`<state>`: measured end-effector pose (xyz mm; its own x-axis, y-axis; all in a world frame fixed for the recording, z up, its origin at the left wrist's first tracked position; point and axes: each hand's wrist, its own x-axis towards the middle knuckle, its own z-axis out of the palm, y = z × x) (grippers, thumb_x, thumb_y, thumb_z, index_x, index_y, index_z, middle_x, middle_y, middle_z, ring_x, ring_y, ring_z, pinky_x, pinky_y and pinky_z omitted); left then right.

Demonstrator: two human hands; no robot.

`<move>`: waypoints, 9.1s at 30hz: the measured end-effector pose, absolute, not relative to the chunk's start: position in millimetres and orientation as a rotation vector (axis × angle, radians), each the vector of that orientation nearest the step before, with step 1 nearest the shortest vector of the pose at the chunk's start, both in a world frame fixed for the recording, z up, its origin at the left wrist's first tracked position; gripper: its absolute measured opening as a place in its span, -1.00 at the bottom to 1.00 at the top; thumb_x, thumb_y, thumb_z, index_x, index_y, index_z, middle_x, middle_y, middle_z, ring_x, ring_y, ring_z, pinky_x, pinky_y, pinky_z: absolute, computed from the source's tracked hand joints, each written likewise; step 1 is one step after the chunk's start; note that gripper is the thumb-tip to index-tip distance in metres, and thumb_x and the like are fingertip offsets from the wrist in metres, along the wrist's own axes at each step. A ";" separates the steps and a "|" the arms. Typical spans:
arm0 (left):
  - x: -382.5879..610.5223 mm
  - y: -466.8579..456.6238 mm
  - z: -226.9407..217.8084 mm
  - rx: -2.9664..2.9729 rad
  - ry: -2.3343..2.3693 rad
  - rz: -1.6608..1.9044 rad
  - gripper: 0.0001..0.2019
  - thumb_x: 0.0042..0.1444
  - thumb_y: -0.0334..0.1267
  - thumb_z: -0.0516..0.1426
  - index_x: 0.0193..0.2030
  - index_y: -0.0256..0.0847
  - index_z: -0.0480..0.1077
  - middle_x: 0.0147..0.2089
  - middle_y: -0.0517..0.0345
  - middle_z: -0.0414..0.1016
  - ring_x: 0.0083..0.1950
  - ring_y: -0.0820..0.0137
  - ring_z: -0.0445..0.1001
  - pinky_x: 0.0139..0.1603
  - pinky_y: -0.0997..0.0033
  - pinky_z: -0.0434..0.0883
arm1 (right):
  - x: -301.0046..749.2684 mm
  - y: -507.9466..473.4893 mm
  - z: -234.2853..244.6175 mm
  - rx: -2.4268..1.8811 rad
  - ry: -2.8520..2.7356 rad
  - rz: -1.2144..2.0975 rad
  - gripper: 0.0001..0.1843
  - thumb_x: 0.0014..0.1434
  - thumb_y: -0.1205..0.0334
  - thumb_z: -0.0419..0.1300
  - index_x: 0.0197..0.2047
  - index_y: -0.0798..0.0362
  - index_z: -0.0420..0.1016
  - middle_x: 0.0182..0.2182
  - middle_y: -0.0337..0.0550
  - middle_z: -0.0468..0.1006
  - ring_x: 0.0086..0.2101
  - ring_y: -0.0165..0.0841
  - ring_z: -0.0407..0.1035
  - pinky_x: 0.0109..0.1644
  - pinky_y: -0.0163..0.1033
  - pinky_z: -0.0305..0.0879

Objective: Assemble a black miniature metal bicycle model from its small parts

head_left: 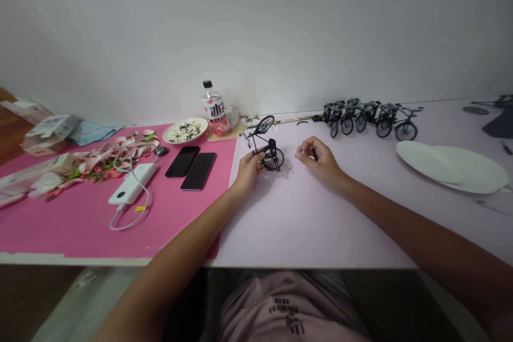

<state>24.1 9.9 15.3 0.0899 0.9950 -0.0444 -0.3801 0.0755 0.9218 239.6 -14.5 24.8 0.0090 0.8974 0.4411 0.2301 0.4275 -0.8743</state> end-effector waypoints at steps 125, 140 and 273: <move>23.9 -7.7 25.8 1.340 0.894 1.082 -0.27 -0.28 -0.12 0.56 0.08 -0.30 0.55 -0.04 -0.04 0.67 -0.18 0.31 0.62 -0.04 0.22 0.61 | 228.4 -24.9 16.0 -0.942 -1.829 0.415 -0.86 0.22 0.15 0.30 -0.22 -0.12 0.72 -0.23 -0.11 0.64 -0.42 -0.32 0.32 -0.36 -0.14 0.26; 24.2 -11.3 34.1 1.353 0.913 1.051 -0.28 -0.29 -0.13 0.56 0.07 -0.31 0.55 0.00 -0.08 0.66 -0.20 0.32 0.61 -0.09 0.25 0.60 | 229.6 -25.9 19.1 -1.004 -1.866 0.401 -0.93 0.24 0.17 0.30 -0.22 -0.08 0.62 -0.24 -0.13 0.63 -0.41 -0.32 0.28 -0.34 -0.15 0.20; 33.4 -17.4 29.6 1.349 0.996 1.154 -0.34 -0.23 -0.18 0.53 0.06 -0.31 0.56 -0.03 -0.01 0.66 -0.17 0.31 0.61 -0.07 0.30 0.59 | 229.7 -15.7 12.9 -1.068 -2.122 0.074 -0.84 0.48 0.26 0.00 -0.15 -0.04 0.36 -0.15 -0.06 0.50 -0.15 -0.24 0.44 -0.29 -0.22 0.30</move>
<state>33.4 -17.4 29.6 0.1877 0.9764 0.1071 -0.0370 -0.1020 0.9941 229.7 -15.7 12.9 -0.3738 0.7122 0.5942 0.6689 0.6508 -0.3593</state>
